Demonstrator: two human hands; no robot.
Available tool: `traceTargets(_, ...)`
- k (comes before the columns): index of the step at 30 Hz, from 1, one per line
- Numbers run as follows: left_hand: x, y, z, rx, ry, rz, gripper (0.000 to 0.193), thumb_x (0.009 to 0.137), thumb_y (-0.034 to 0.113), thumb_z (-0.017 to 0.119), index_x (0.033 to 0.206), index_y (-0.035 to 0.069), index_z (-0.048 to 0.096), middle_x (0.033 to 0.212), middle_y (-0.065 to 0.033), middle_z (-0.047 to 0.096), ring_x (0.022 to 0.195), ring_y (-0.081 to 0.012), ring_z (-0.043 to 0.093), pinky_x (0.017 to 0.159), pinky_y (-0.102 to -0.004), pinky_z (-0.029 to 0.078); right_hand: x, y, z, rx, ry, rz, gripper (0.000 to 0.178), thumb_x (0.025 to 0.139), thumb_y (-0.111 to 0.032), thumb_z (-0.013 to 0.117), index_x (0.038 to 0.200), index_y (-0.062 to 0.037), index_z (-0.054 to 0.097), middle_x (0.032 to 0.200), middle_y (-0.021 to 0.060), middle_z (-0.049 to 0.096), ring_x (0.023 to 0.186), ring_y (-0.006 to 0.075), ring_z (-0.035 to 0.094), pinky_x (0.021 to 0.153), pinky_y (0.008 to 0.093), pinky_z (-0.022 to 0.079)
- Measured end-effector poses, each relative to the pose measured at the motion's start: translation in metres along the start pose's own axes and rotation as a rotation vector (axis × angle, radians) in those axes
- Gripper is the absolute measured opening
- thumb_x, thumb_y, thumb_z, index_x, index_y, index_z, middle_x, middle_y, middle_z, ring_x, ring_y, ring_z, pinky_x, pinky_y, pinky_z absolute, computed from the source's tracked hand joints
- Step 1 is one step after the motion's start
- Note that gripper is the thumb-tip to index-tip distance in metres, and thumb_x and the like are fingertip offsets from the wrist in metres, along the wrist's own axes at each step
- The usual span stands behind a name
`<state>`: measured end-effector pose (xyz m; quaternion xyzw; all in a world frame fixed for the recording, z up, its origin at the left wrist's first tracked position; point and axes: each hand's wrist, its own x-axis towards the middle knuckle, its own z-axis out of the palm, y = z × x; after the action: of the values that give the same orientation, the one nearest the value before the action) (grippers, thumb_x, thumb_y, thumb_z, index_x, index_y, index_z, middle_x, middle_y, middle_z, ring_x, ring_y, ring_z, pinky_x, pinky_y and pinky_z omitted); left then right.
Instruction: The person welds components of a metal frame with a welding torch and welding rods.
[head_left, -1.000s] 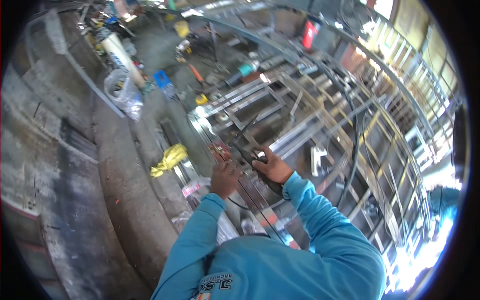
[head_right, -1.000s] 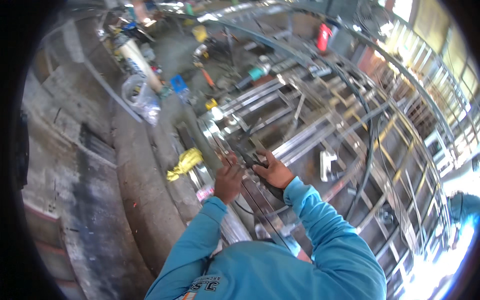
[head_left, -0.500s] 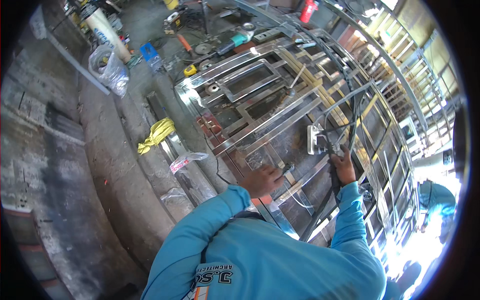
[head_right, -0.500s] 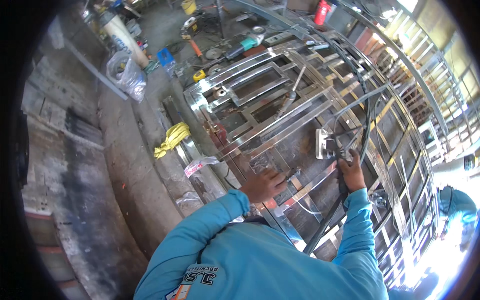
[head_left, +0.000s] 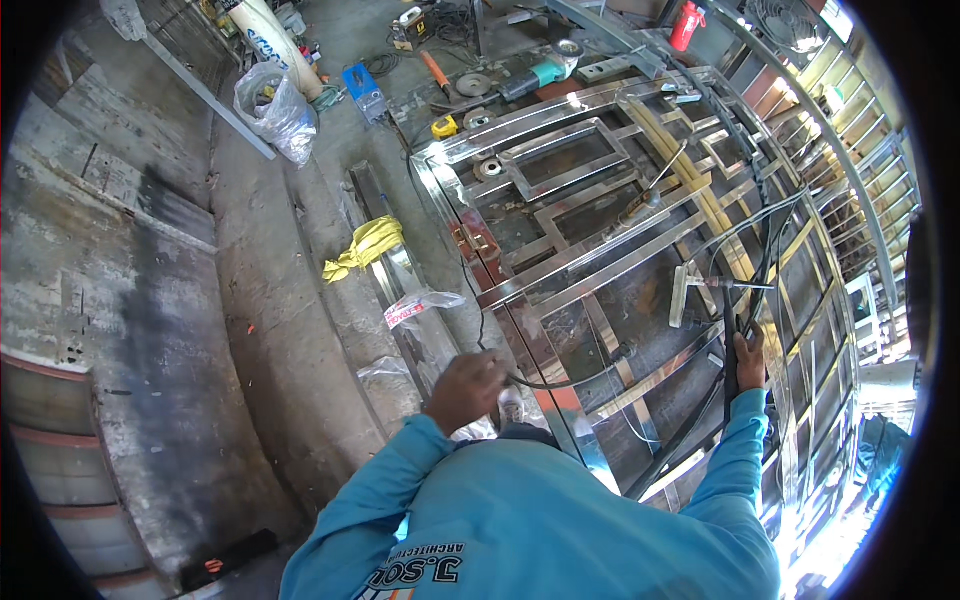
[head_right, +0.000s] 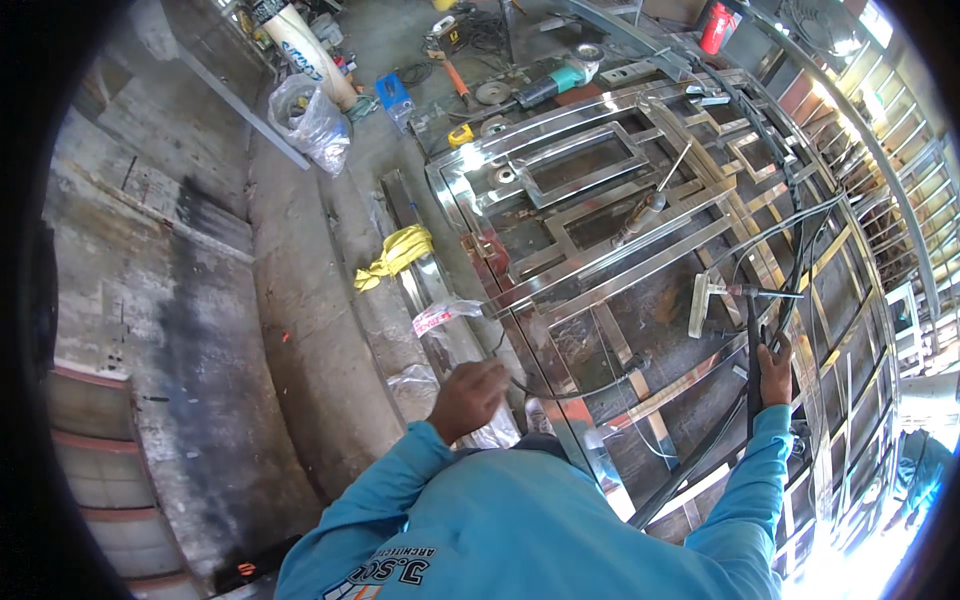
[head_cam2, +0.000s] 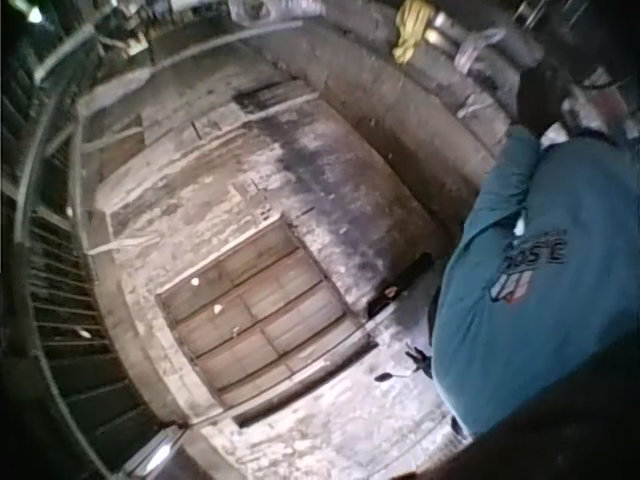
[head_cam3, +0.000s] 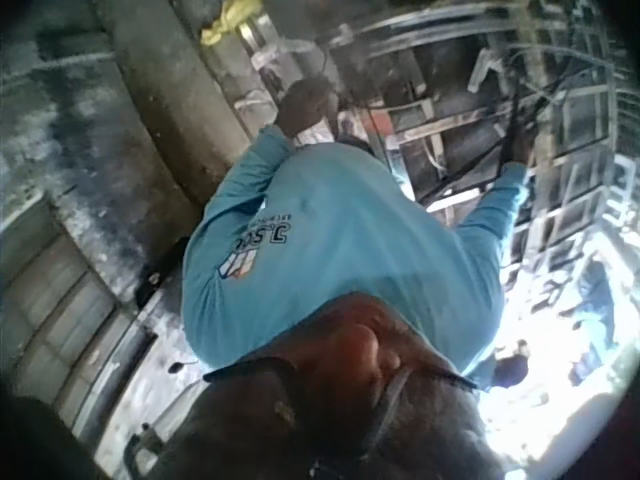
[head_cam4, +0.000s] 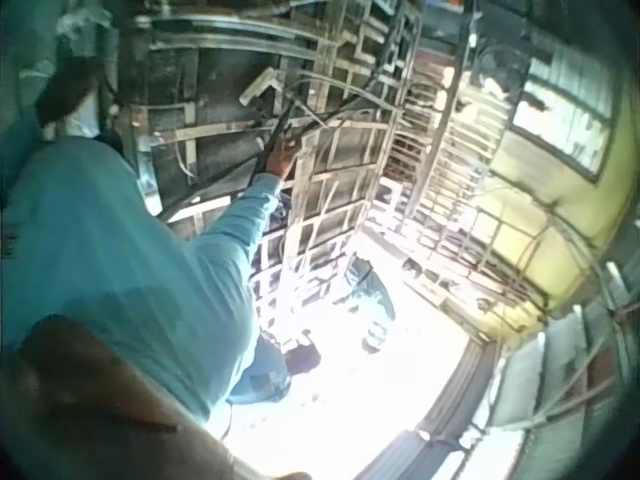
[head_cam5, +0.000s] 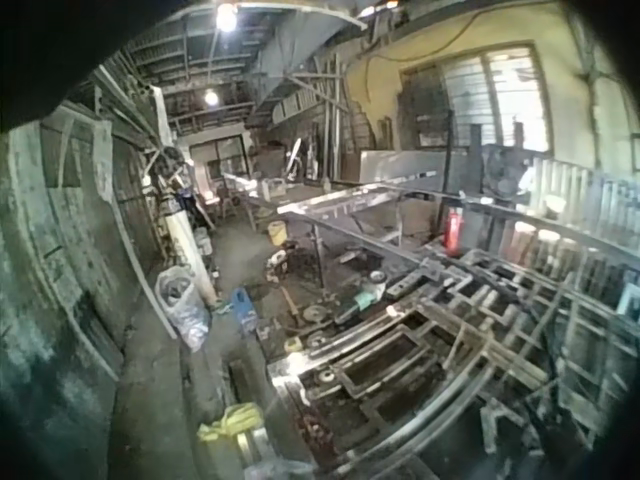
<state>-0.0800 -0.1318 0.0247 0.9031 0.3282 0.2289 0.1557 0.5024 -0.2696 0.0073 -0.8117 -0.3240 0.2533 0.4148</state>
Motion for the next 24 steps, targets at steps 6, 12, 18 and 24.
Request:
traceTargets(6,-0.131,-0.05,0.002,-0.002,0.075,-0.704,0.027,0.092,0.016,0.064,0.115,0.003,0.069,0.111,-0.0195,0.07,0.104,-0.0398,0.066,0.094,-0.0472,0.052,0.007,-0.013,0.009,-0.569,0.028,0.041,0.056,0.093,-0.028,0.065,0.142,-0.0059,0.048,0.126,0.0288,0.065,0.116,0.0477,0.063,0.099,0.0511,0.049)
traceTargets(12,-0.306,-0.067,0.034,-0.021,-0.319,-1.191,0.038,0.093,0.035,0.062,0.118,0.007,0.069,0.116,-0.0231,0.071,0.109,-0.041,0.067,0.096,-0.048,0.053,0.017,-0.113,0.061,-0.528,0.192,-0.357,0.05,0.094,-0.029,0.066,0.138,-0.0048,0.056,0.13,0.0264,0.064,0.121,0.0431,0.061,0.102,0.0471,0.048)
traceTargets(18,-0.343,-0.055,0.039,-0.098,-0.401,-1.291,0.037,0.092,0.037,0.062,0.113,0.007,0.071,0.112,-0.0209,0.073,0.107,-0.0402,0.069,0.096,-0.0476,0.054,0.0,-0.267,0.189,0.312,0.13,-0.573,0.031,0.101,-0.025,0.066,0.122,-0.0022,0.067,0.104,0.014,0.072,0.095,0.0196,0.067,0.087,0.0314,0.053)
traceTargets(24,-0.295,-0.05,0.029,-0.127,-0.135,-1.308,0.037,0.093,0.038,0.064,0.111,0.007,0.071,0.108,-0.0208,0.074,0.102,-0.0392,0.071,0.091,-0.0456,0.057,0.033,-0.294,0.26,0.496,0.342,-0.247,0.041,0.101,-0.038,0.065,0.094,0.0023,0.067,0.074,0.0119,0.065,0.072,0.0212,0.061,0.069,0.0366,0.05)
